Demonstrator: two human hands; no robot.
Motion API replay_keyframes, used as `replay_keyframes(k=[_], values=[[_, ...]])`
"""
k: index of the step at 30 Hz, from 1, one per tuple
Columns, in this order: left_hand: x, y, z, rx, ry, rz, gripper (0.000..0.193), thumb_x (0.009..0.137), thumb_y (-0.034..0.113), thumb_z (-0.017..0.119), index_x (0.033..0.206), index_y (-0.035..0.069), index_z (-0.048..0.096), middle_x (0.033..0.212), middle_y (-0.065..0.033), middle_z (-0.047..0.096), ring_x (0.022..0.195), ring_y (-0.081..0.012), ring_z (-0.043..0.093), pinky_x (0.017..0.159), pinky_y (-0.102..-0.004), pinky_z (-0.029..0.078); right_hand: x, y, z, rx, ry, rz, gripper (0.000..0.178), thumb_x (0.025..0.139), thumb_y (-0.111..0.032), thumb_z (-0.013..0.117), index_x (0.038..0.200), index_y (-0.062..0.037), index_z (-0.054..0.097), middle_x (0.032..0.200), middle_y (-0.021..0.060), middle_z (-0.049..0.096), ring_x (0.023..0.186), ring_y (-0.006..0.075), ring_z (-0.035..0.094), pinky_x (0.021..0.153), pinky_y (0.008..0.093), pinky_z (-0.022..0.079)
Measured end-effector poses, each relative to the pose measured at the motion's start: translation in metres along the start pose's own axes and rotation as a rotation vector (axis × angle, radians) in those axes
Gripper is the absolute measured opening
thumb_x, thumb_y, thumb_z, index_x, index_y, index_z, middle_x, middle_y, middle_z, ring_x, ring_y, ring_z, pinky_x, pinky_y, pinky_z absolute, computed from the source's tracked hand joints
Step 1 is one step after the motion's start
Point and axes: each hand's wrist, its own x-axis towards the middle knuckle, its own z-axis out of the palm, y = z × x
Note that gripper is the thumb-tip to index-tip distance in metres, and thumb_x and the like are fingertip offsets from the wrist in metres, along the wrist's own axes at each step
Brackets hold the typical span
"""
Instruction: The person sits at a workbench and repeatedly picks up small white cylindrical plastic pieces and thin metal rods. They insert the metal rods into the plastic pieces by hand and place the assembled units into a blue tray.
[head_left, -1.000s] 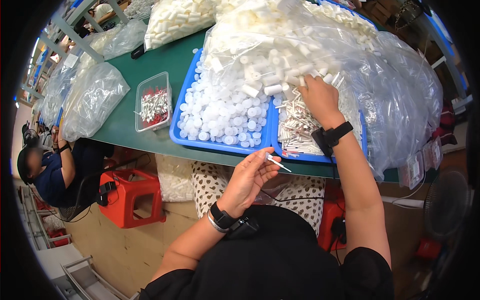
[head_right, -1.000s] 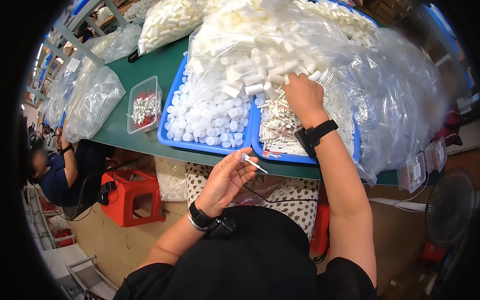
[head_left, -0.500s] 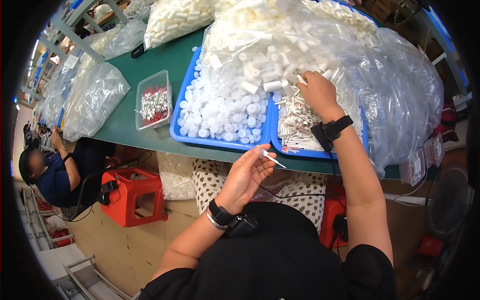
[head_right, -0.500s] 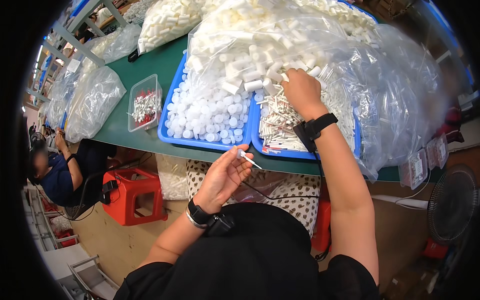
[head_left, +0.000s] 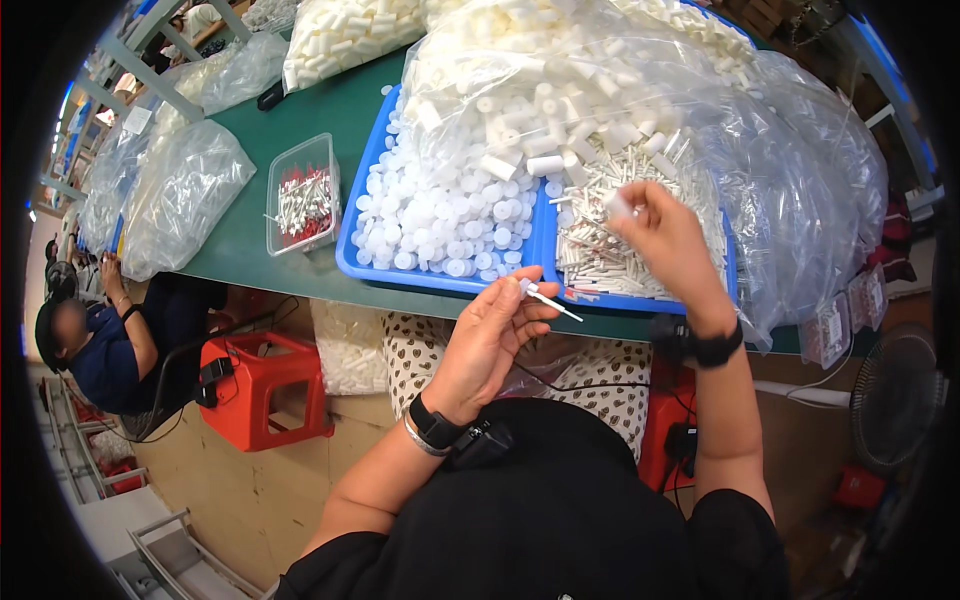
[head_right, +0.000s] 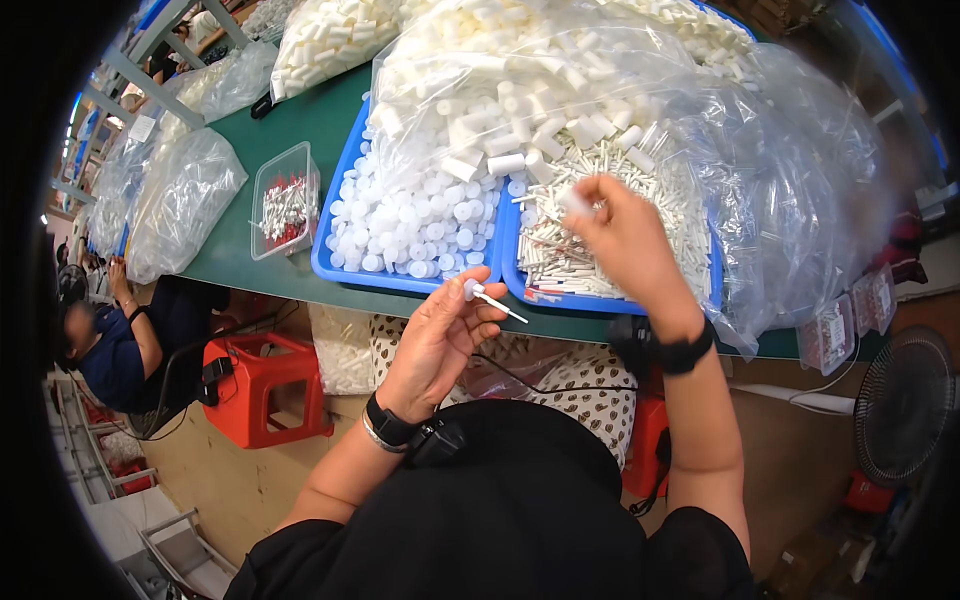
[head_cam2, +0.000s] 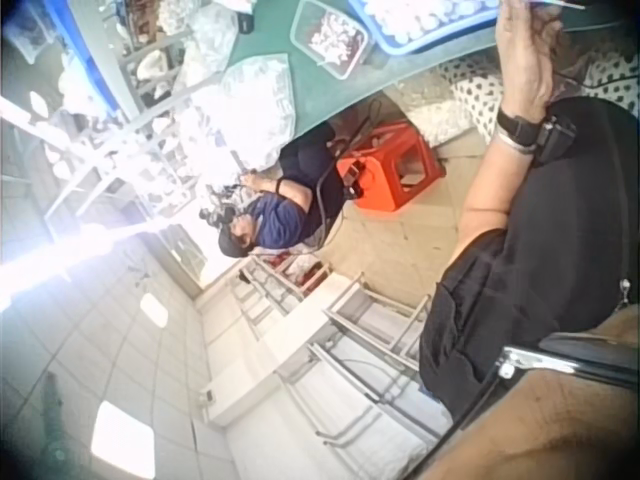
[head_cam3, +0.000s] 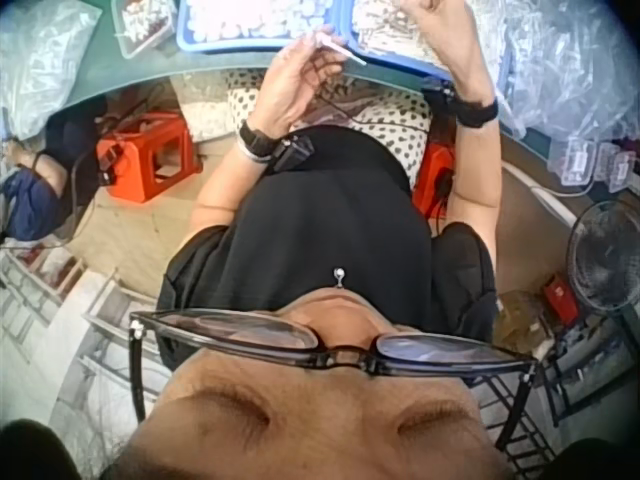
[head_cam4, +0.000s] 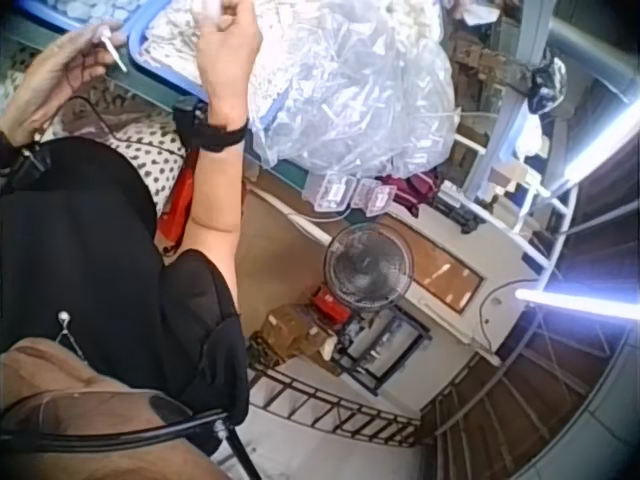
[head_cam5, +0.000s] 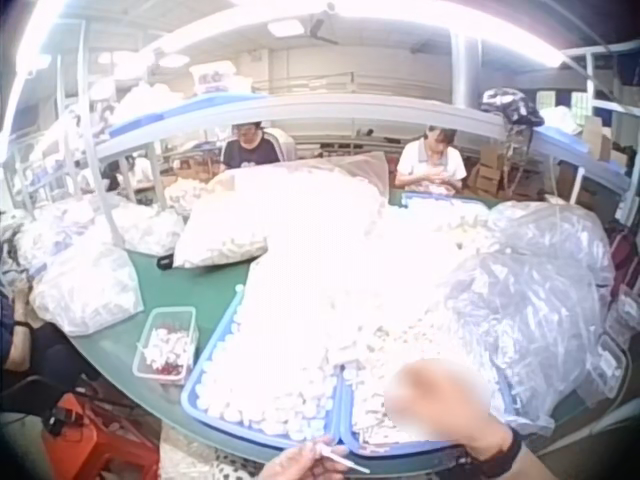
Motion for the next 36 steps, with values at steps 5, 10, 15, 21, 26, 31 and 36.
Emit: replay_keyframes(k=[5, 10, 15, 21, 26, 31, 36], values=[[-0.001, 0.0, 0.01, 0.07, -0.075, 0.024, 0.041, 0.104, 0.031, 0.049, 0.133, 0.001, 0.052, 0.127, -0.0113, 0.062, 0.103, -0.0135, 0.062, 0.088, -0.0274, 0.05, -0.065, -0.012, 0.024, 0.177, -0.139, 0.094, 0.022, 0.082, -0.004, 0.075, 0.093, 0.0002, 0.056, 0.072, 0.0047, 0.059, 0.06, 0.0089, 0.051, 0.056, 0.0255, 0.042], [-0.001, -0.012, 0.015, 0.055, -0.009, -0.023, 0.036, 0.102, 0.029, 0.057, 0.127, 0.003, 0.059, 0.11, -0.0034, 0.062, 0.09, -0.007, 0.058, 0.075, -0.0203, 0.047, -0.085, -0.009, 0.041, -0.01, -0.108, -0.094, 0.019, 0.082, -0.003, 0.073, 0.087, -0.0013, 0.055, 0.075, 0.0091, 0.059, 0.06, 0.0199, 0.056, 0.057, 0.0319, 0.046], [-0.003, -0.025, 0.008, 0.307, -0.009, 0.027, 0.028, 0.103, 0.02, 0.055, 0.124, 0.004, 0.062, 0.106, -0.0004, 0.056, 0.082, -0.0044, 0.054, 0.074, -0.019, 0.047, -0.089, -0.011, 0.046, -0.005, -0.06, -0.155, 0.018, 0.084, -0.003, 0.072, 0.089, -0.0004, 0.055, 0.08, 0.0092, 0.059, 0.063, 0.0186, 0.06, 0.057, 0.0314, 0.048], [-0.006, -0.022, 0.01, 0.567, -0.009, 0.17, 0.029, 0.103, 0.015, 0.052, 0.126, 0.001, 0.062, 0.11, -0.0016, 0.055, 0.085, -0.0055, 0.057, 0.08, -0.0215, 0.05, -0.089, -0.007, 0.037, 0.684, -0.251, 0.296, 0.017, 0.094, -0.005, 0.063, 0.103, 0.0015, 0.05, 0.09, 0.0083, 0.064, 0.077, 0.0116, 0.066, 0.067, 0.0253, 0.055], [-0.009, -0.029, 0.012, 0.329, -0.054, -0.055, 0.04, 0.102, 0.011, 0.054, 0.141, 0.002, 0.05, 0.104, -0.003, 0.061, 0.085, -0.0063, 0.058, 0.08, -0.0216, 0.05, -0.093, 0.0, 0.035, 0.775, -0.34, 0.271, 0.013, 0.097, -0.002, 0.057, 0.105, 0.0007, 0.047, 0.089, 0.0071, 0.065, 0.079, 0.0095, 0.064, 0.068, 0.024, 0.055], [-0.009, -0.021, 0.018, 0.232, -0.069, -0.061, 0.044, 0.097, 0.009, 0.062, 0.139, 0.001, 0.048, 0.105, -0.0076, 0.066, 0.08, -0.006, 0.059, 0.074, -0.021, 0.052, -0.086, 0.0, -0.002, 0.382, -0.285, 0.165, 0.014, 0.097, -0.016, 0.062, 0.1, -0.0027, 0.058, 0.082, 0.0037, 0.065, 0.074, 0.0075, 0.06, 0.066, 0.0256, 0.049], [-0.004, -0.023, 0.011, 0.042, -0.077, -0.15, 0.027, 0.099, 0.018, 0.059, 0.122, 0.004, 0.053, 0.103, -0.0108, 0.065, 0.072, -0.0096, 0.056, 0.065, -0.0239, 0.051, -0.037, 0.096, -0.08, -0.909, 0.41, -0.294, 0.019, 0.084, 0.0, 0.055, 0.102, 0.0004, 0.062, 0.099, 0.0163, 0.066, 0.095, 0.0397, 0.059, 0.081, 0.0428, 0.049]])
